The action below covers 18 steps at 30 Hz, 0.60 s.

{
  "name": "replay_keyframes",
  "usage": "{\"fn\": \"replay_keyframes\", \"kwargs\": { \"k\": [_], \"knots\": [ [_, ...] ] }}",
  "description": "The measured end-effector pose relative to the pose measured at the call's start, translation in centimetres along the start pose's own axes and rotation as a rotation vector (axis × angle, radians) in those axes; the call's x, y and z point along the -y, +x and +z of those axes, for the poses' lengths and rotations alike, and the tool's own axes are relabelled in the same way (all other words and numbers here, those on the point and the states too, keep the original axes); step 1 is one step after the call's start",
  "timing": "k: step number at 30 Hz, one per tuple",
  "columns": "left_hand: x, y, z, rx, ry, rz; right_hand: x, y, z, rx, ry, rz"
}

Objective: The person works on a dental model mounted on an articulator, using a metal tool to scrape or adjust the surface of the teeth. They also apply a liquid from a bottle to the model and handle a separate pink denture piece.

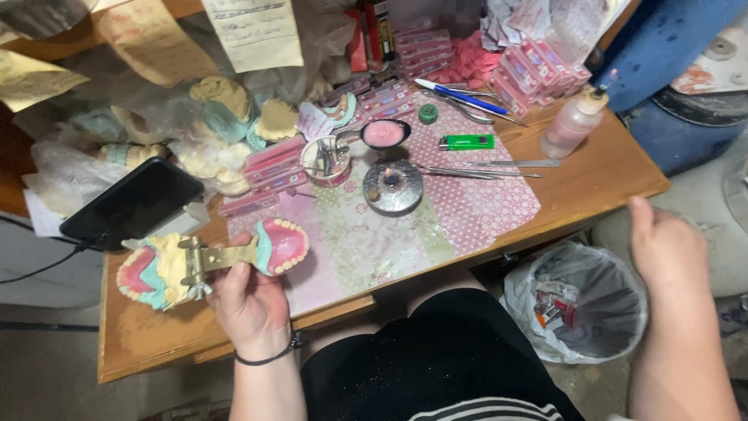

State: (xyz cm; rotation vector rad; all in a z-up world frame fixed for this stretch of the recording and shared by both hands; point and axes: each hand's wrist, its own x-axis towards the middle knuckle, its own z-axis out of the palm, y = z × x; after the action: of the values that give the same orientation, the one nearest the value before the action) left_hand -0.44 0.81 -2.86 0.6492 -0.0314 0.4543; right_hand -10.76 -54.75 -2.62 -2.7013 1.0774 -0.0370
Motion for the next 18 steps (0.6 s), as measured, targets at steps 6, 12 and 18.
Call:
{"fn": "replay_keyframes", "kwargs": {
  "k": [6, 12, 18],
  "knots": [
    [0.3, 0.3, -0.4, 0.002, 0.033, -0.015, -10.2, 4.9, 10.2, -0.19, -0.229, -0.185],
    [0.4, 0.3, 0.0, 0.072, -0.001, -0.004, -8.1, 3.8, 10.6, -0.051, -0.262, 0.049],
    [1.0, 0.5, -0.3, 0.135, -0.014, -0.001, -11.3, 5.5, 14.5, -0.056, -0.397, -0.292]
  ]
}}
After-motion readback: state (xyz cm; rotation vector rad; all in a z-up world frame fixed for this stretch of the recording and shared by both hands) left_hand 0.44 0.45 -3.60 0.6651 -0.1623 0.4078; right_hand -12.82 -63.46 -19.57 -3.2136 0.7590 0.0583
